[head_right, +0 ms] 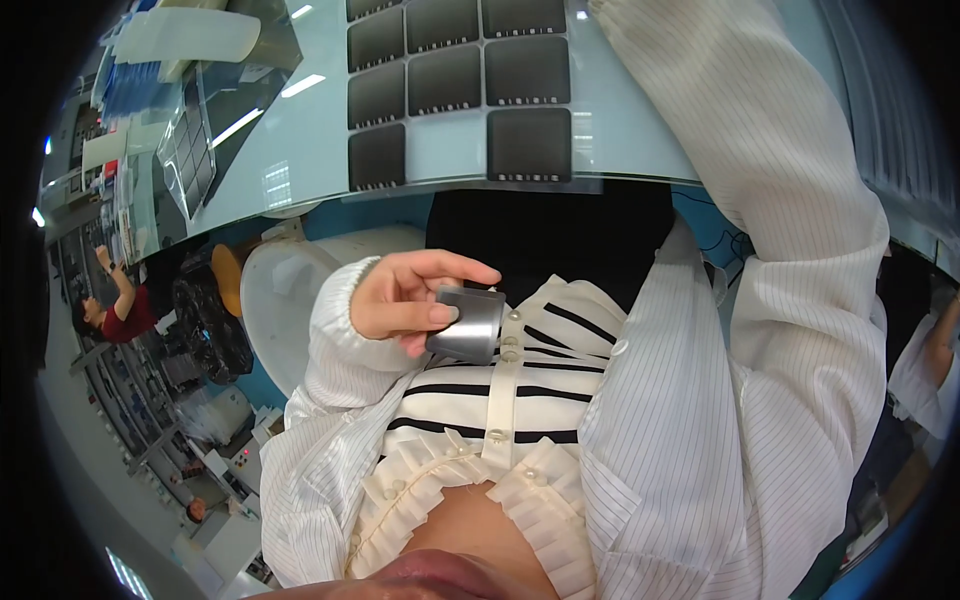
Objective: Inspecting, wiping, and packaging grid-patterned film sheets at a workstation.
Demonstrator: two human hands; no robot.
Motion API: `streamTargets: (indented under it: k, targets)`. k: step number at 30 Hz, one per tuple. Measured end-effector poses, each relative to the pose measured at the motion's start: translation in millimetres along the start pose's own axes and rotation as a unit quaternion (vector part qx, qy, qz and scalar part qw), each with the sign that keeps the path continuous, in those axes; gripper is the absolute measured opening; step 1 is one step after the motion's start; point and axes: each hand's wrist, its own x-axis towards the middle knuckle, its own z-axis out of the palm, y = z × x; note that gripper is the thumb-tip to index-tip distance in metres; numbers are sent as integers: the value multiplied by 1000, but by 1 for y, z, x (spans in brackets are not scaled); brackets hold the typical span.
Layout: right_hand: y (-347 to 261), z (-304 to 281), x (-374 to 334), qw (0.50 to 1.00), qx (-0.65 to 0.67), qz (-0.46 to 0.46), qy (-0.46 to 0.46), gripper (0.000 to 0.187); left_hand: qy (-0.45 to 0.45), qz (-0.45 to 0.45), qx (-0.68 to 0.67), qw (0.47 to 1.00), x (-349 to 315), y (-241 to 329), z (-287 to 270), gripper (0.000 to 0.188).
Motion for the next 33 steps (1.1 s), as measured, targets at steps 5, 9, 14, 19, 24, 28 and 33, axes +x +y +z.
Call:
streamTargets:
  k: [5, 9, 14, 19, 24, 28, 33]
  targets:
    - [-1, -1, -3, 1000, -30, 0, -1, 18, 295, 68, 91, 949, 8, -43, -67, 36]
    - [-4, 5, -5, 999, -44, -11, 5, 19, 506, 92, 97, 852, -10, -87, -225, 23]
    - [-5, 10, -6, 999, -35, -12, -5, 19, 614, 91, 31, 783, -63, -47, -328, 21]
    - [-3, 0, -8, 999, -39, -11, 11, 19, 573, 178, 50, 799, -4, -51, -227, 23]
    - [-11, 6, -11, 999, -32, 7, 5, 19, 546, 258, 54, 795, 9, -63, -116, 26]
    - [-9, -6, -6, 1000, -9, 13, -20, 17, 191, 270, 251, 910, 7, -23, -65, 40]
    - [-7, -9, -2, 997, 61, 3, -41, 12, 223, 260, 187, 921, 21, -13, -40, 40]
